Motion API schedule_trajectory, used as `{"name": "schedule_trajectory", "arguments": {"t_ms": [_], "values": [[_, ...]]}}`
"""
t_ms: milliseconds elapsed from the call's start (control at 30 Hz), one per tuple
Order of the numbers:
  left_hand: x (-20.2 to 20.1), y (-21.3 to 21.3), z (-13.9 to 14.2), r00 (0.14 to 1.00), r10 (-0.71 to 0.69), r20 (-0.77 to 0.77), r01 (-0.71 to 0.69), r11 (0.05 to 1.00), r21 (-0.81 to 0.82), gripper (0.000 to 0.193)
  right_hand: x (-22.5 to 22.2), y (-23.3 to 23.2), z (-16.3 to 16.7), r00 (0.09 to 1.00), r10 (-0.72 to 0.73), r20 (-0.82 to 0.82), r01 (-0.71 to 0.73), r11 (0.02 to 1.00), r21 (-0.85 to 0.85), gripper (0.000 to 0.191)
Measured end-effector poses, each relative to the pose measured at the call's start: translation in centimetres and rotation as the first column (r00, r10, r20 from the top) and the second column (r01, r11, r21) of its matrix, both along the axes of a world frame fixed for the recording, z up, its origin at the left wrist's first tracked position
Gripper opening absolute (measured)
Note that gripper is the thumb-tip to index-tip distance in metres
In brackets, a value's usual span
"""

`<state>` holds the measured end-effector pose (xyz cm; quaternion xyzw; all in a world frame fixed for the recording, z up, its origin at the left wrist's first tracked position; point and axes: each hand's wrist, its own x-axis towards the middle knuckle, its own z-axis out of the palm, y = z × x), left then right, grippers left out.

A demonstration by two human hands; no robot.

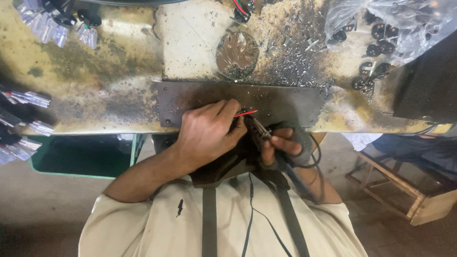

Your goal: The person repeatedly solders small black plastic connectors with red and green wires using a soldering iron. They hold each connector steady with one hand while applying the iron with the other, then place the finished unit on the workbench. The process is repeated for multiple connectors throughout the clip.

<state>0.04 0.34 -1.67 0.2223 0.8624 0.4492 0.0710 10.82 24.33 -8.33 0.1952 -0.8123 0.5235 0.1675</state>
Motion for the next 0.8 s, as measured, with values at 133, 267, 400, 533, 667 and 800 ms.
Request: {"name": "schedule_trajectory", "arguments": {"t_ms": [133,267,400,533,667,800], "values": [[-0.1,0.0,-0.2,1.000,0.002,-0.003,-0.002,1.000,-0.006,0.020,0.4,0.2,-0.4,0.983,-0.071,0.167,0.086,0.993,-0.086,0.034],[0.0,0.0,-0.3,1.000,-0.003,0.004,0.003,1.000,-0.010,0.022,-0.1,0.0,1.2,0.997,0.008,0.074,-0.015,0.995,0.094,0.034],[0.0,0.0,-0.3,1.000,0.008,0.000,-0.008,1.000,-0.013,0.022,-1.0,-1.0,2.5,0.899,-0.218,0.381,0.275,0.956,-0.103,0.027],[0.0,0.1,-0.3,1.000,0.004,0.010,-0.004,1.000,-0.020,0.021,-1.4,-0.1,1.6,0.993,0.097,-0.074,-0.079,0.974,0.214,0.035],[0.0,0.1,-0.2,1.000,0.023,0.001,-0.023,1.000,-0.008,0.021,1.1,2.0,-1.2,0.923,0.044,0.383,0.071,0.957,-0.282,0.020],[-0.1,0.1,0.0,1.000,0.022,-0.007,-0.022,1.000,0.001,0.020,4.1,3.2,-3.2,0.390,0.463,0.796,0.678,0.440,-0.589,0.017]]}}
